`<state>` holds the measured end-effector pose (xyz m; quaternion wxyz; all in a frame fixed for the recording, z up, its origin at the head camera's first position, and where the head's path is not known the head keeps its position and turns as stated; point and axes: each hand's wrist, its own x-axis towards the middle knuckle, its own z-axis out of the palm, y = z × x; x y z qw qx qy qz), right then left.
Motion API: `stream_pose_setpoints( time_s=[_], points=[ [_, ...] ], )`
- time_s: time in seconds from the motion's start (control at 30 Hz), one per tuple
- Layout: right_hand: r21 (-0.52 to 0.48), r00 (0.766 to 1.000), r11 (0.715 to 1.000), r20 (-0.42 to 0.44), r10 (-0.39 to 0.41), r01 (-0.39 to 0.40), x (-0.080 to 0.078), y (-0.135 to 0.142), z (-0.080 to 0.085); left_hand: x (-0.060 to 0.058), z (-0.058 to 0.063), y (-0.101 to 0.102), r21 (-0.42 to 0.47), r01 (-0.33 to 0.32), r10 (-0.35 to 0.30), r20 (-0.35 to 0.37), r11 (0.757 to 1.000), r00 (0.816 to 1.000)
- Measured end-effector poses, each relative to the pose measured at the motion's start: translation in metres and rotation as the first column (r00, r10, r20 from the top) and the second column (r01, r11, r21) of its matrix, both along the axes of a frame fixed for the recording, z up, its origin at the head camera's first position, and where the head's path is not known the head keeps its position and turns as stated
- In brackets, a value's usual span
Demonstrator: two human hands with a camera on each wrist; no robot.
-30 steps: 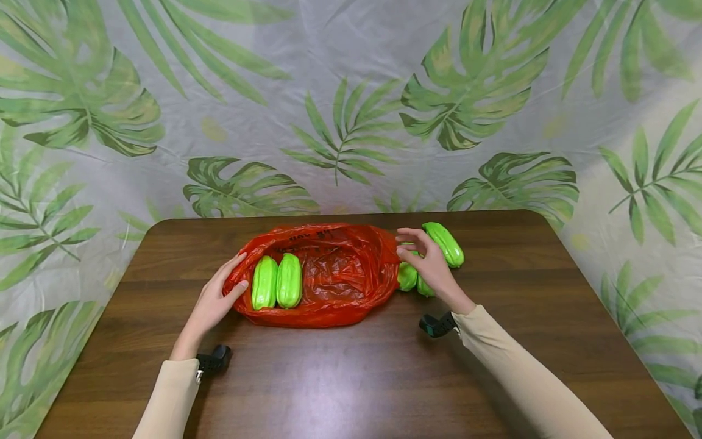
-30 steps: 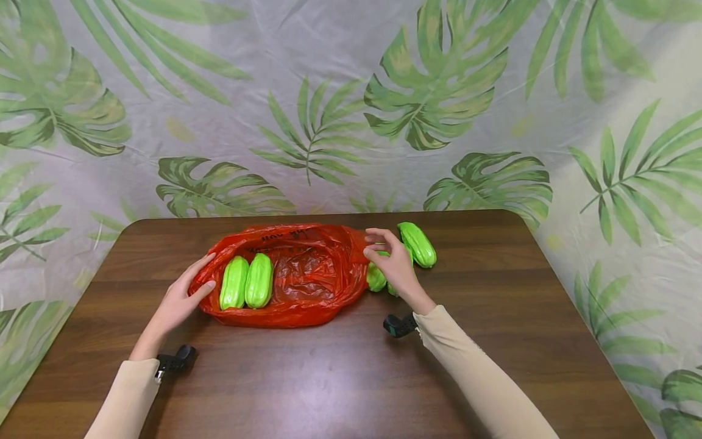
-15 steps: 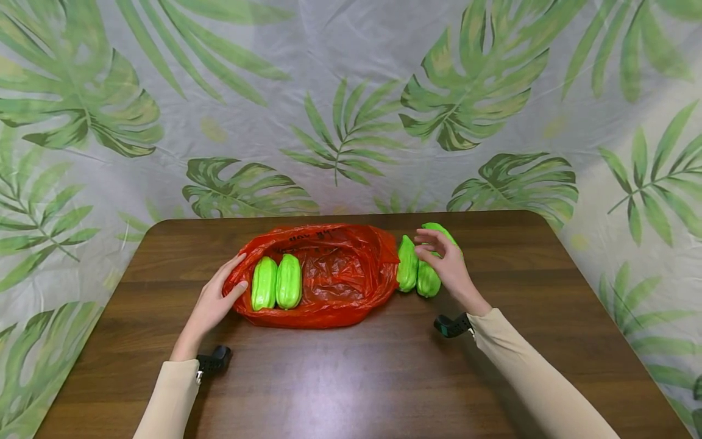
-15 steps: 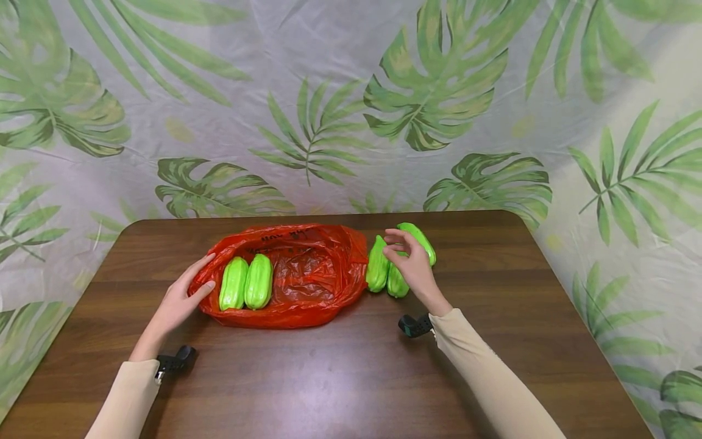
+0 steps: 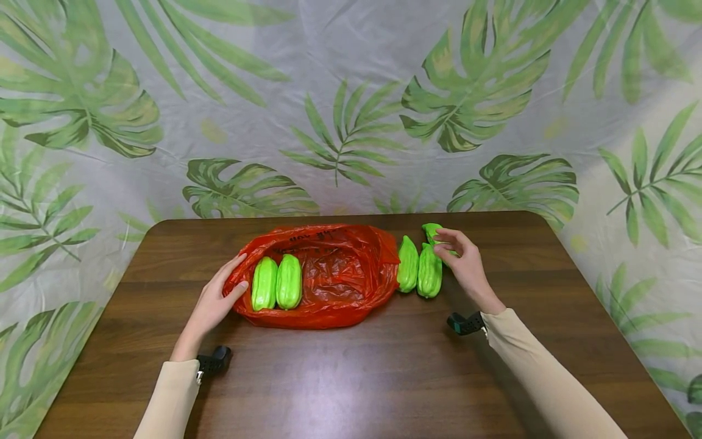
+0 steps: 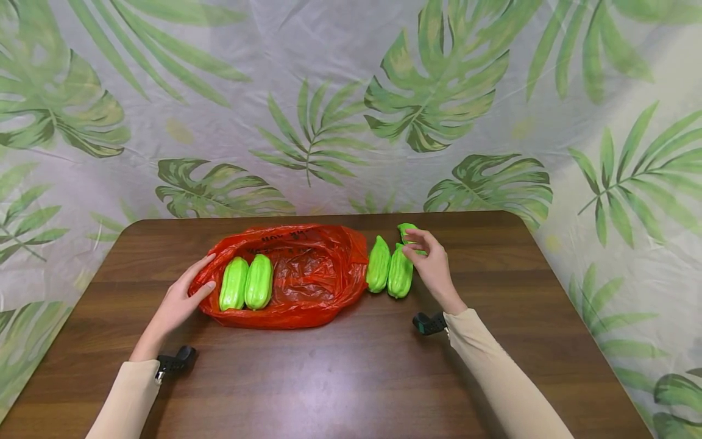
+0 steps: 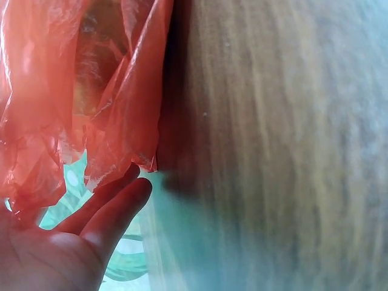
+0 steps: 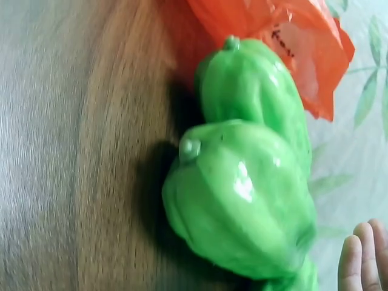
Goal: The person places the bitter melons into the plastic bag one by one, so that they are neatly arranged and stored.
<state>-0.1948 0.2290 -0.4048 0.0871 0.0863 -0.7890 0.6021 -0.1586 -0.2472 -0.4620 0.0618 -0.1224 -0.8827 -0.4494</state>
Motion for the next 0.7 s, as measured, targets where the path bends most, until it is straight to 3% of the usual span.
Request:
stream_pose_setpoints(
  time_s=[0.37, 0.7],
  points=[
    [-0.081, 0.999, 0.997, -0.048, -0.018, 0.014, -0.013, 0.017, -0.015, 0.001, 0.000, 0.001, 0.006, 0.000, 0.000, 0.006, 1.000, 1.000],
    [0.051, 0.998, 0.997, -0.035, -0.057, 0.058, -0.015, 0.025, -0.013, 0.001, -0.001, 0.000, -0.006, -0.007, 0.007, 0.011, 1.000, 1.000]
  ],
)
